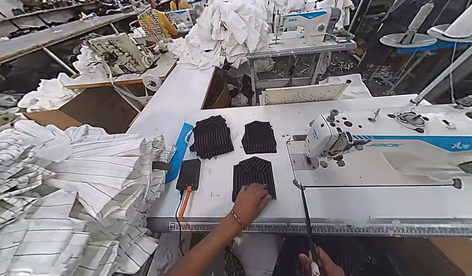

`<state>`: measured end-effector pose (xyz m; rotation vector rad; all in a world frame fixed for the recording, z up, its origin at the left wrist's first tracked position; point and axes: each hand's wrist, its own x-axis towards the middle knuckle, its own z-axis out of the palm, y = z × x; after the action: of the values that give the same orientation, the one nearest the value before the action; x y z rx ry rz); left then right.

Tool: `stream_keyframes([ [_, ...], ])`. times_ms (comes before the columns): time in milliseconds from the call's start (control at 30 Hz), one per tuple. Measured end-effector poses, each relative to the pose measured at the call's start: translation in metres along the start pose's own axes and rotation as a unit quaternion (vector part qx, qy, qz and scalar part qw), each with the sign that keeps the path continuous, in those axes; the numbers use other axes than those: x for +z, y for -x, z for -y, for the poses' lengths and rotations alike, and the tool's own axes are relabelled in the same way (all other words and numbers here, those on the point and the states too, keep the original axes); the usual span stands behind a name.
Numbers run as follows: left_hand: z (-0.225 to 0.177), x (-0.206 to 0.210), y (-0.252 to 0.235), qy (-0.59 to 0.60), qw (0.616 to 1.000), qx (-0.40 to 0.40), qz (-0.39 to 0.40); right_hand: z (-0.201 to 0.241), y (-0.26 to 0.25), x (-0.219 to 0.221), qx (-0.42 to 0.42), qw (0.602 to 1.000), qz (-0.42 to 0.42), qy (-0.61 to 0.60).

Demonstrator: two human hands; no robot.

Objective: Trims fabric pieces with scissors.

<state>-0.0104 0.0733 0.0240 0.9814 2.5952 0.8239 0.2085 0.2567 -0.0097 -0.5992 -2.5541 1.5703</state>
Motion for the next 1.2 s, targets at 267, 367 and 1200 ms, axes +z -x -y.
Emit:
stream_keyframes([
  [267, -0.015, 0.016, -0.005, -0.111, 0.991, -0.066, 0.045, -0.012, 0.016, -0.011, 0.019, 0.997, -0.069, -0.028],
  [367, -0.001, 0.014, -0.012, -0.142, 0.988, -0.051, 0.008, -0.018, 0.024, -0.014, 0.022, 0.996, -0.084, -0.032],
  [1200, 0.074, -0.022, -0.090, 0.256, 0.963, -0.082, -0.027, 0.009, -0.077, 0.051, -0.376, 0.904, -0.052, 0.197],
])
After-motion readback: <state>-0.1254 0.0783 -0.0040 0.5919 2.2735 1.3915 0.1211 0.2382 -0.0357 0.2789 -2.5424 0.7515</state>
